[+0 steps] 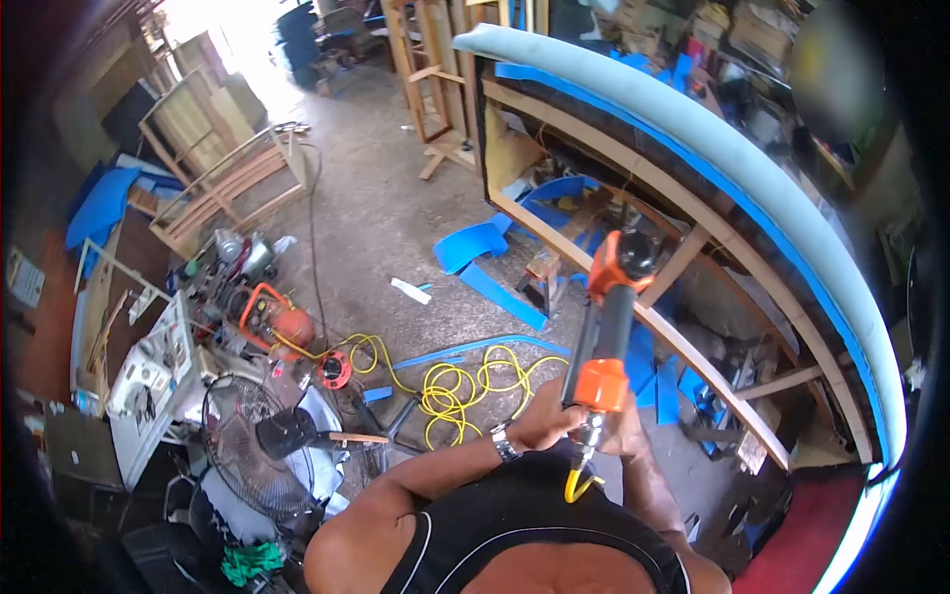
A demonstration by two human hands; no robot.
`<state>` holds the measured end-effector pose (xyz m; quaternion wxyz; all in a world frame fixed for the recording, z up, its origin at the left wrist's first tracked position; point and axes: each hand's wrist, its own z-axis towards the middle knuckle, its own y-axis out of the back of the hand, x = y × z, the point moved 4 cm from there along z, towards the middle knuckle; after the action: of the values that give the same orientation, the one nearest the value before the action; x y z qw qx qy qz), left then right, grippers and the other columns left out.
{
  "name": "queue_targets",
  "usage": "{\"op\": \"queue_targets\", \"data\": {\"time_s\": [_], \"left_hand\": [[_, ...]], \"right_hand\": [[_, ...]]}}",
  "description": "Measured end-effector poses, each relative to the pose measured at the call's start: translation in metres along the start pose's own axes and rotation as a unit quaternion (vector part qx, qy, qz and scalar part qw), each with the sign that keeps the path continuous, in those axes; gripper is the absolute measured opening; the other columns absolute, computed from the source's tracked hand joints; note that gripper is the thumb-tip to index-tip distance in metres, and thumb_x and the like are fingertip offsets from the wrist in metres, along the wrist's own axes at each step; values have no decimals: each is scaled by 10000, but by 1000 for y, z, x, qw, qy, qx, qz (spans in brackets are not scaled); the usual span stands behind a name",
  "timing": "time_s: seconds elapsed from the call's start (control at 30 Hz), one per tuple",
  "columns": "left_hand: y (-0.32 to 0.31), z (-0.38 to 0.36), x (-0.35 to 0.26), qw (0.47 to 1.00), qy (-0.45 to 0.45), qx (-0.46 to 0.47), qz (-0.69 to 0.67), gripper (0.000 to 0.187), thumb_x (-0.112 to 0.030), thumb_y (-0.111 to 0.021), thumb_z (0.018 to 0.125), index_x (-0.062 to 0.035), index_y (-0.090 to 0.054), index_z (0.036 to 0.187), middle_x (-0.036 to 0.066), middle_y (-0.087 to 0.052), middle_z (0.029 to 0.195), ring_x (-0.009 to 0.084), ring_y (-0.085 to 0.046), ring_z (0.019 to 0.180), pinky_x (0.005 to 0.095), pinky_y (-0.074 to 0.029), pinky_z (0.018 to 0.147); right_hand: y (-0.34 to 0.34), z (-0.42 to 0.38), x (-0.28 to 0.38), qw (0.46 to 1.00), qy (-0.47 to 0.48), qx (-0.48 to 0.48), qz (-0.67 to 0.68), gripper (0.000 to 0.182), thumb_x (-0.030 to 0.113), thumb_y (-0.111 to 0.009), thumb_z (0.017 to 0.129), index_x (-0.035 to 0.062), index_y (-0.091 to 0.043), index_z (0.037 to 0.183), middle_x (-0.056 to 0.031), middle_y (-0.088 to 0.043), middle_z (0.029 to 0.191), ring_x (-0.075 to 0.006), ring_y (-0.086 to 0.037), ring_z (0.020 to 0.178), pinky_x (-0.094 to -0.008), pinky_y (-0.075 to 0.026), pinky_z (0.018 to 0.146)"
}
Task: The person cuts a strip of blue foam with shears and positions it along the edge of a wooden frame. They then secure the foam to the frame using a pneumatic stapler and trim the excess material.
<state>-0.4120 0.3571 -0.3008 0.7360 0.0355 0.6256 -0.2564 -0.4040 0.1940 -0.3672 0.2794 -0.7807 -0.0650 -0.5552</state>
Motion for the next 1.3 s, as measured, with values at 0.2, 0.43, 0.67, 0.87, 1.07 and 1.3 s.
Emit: {"op": "queue_targets", "data": {"time_s": [0.2,0.43,0.67,0.87,1.07,1.3], "left_hand": [[42,23,12,999,-9,-35,-11,608,-480,-653,875,-2,-551,1237,76,-638,1057,137,-606,963,311,-496,840],[96,113,25,999,20,-40,-19,361,-340,-619,926,-41,-593,1127,67,-667,1024,170,-662,884,314,-532,757],[135,192,5,982,70,-115,-136,286,-221,-656,910,-21,-592,1105,88,-681,972,182,-673,826,306,-552,718],[192,241,18,979,122,-78,-143,302,-200,-691,891,-9,-590,1102,101,-686,958,189,-679,791,319,-565,687],[275,318,32,937,218,140,-234,376,-223,-778,807,-13,-607,1067,91,-692,938,191,-683,814,337,-570,720],[371,390,-36,943,-2,320,93,336,-213,-830,685,-85,-681,958,71,-705,913,192,-683,815,332,-537,719]], "right_hand": [[-24,47,51,988,-12,137,63,881,138,-838,765,58,-313,1469,-62,-540,1250,-170,-555,1091,-342,-503,890],[-21,148,134,974,78,207,-39,1079,111,-848,754,-1,-116,1539,-175,-403,1465,-246,-399,1366,-411,-335,1140],[-2,215,189,969,105,169,-144,895,140,-792,818,-4,-222,1492,-208,-428,1429,-264,-417,1352,-414,-358,1132],[5,274,180,988,68,140,13,935,19,-760,798,46,-173,1525,-151,-377,1478,-244,-399,1367,-404,-389,1111],[-6,333,210,907,282,-31,-310,951,133,-761,792,8,-160,1520,-165,-359,1478,-252,-358,1392,-415,-350,1129],[-61,381,222,913,203,-188,-300,1006,347,-833,748,2,-256,1496,-230,-278,1544,-339,-376,1394,-431,-350,1109]]}}
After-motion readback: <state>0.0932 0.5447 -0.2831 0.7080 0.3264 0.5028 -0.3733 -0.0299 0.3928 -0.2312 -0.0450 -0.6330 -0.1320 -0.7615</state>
